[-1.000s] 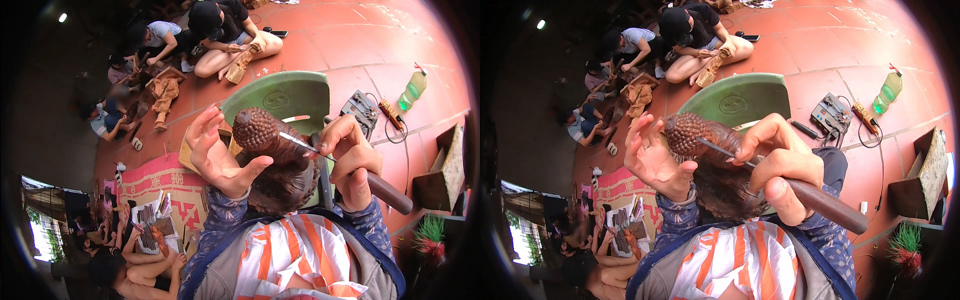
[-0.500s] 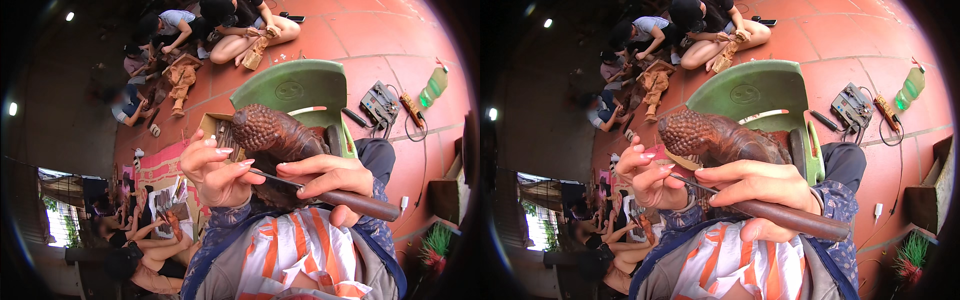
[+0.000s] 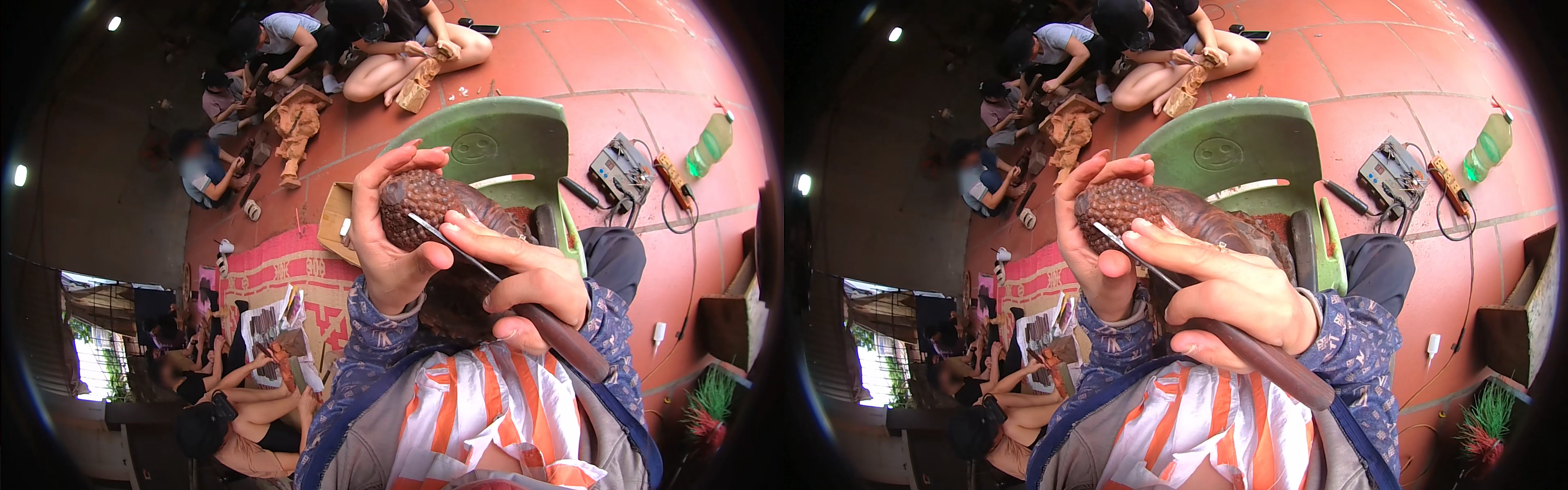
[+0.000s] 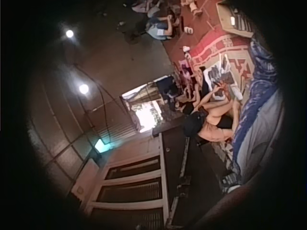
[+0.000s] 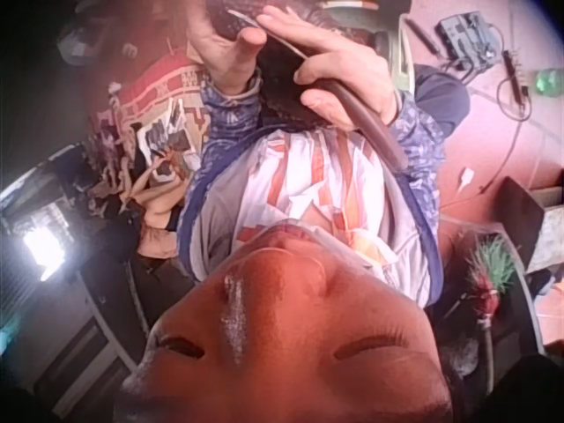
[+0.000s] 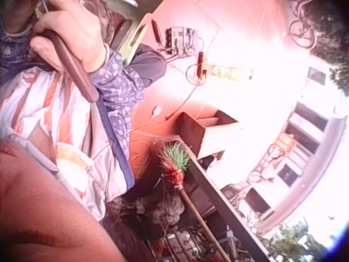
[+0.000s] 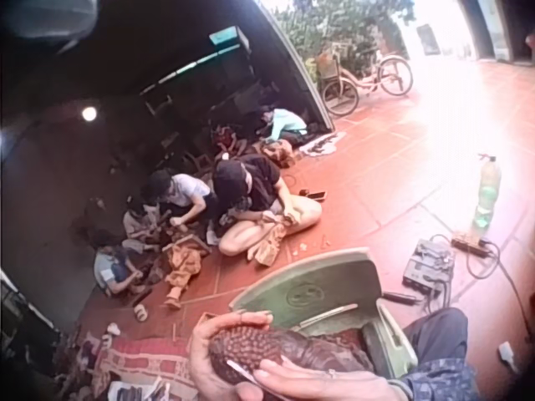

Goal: The person carves a dark, textured wooden object using a small chisel. They hold the object in one hand and carefully chip away at its surface with the tool in the other hand.

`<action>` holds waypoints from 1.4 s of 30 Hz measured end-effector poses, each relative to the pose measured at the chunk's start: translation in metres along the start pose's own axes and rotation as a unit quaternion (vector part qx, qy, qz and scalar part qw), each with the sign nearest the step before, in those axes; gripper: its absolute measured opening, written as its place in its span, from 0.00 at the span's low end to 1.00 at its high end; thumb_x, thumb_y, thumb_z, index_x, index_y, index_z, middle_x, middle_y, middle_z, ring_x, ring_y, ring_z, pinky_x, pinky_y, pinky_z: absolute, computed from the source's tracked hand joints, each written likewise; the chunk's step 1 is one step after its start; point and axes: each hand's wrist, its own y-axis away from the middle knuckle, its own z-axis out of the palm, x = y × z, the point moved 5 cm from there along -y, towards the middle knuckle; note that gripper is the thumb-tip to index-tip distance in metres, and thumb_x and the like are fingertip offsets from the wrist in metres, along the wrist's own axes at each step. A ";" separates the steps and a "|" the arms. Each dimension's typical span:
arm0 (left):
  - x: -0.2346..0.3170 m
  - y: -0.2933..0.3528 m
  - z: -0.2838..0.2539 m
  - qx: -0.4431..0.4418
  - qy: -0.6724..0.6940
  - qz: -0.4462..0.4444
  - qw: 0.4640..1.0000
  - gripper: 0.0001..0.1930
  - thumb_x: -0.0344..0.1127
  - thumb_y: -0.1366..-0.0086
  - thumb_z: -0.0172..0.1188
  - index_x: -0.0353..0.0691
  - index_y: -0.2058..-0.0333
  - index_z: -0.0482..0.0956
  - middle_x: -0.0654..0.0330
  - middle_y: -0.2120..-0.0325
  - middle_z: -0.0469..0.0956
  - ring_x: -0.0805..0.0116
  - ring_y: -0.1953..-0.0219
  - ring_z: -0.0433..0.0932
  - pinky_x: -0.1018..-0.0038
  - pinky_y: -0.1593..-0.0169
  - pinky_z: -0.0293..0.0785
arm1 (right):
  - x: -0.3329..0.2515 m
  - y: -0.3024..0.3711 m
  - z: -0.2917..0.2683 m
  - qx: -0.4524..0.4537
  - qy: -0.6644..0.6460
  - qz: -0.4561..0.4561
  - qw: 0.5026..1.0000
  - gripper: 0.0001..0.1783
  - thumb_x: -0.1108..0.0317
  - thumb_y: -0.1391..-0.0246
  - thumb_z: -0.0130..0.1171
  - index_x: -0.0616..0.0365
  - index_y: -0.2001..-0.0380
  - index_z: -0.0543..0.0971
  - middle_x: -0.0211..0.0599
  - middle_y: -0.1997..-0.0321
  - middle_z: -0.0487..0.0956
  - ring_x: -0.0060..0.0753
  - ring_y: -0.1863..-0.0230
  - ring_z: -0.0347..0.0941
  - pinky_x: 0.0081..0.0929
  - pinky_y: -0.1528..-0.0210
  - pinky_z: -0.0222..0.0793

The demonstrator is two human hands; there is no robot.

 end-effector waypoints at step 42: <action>-0.002 0.001 0.000 0.017 0.010 0.007 1.000 0.42 0.62 0.59 0.68 0.34 0.56 0.66 0.50 0.58 0.73 0.63 0.56 0.75 0.69 0.51 0.72 | -0.005 -0.005 -0.001 -0.070 0.048 0.120 0.989 0.21 0.59 0.46 0.56 0.63 0.86 0.73 0.74 0.41 0.63 0.68 0.39 0.62 0.43 0.37 0.60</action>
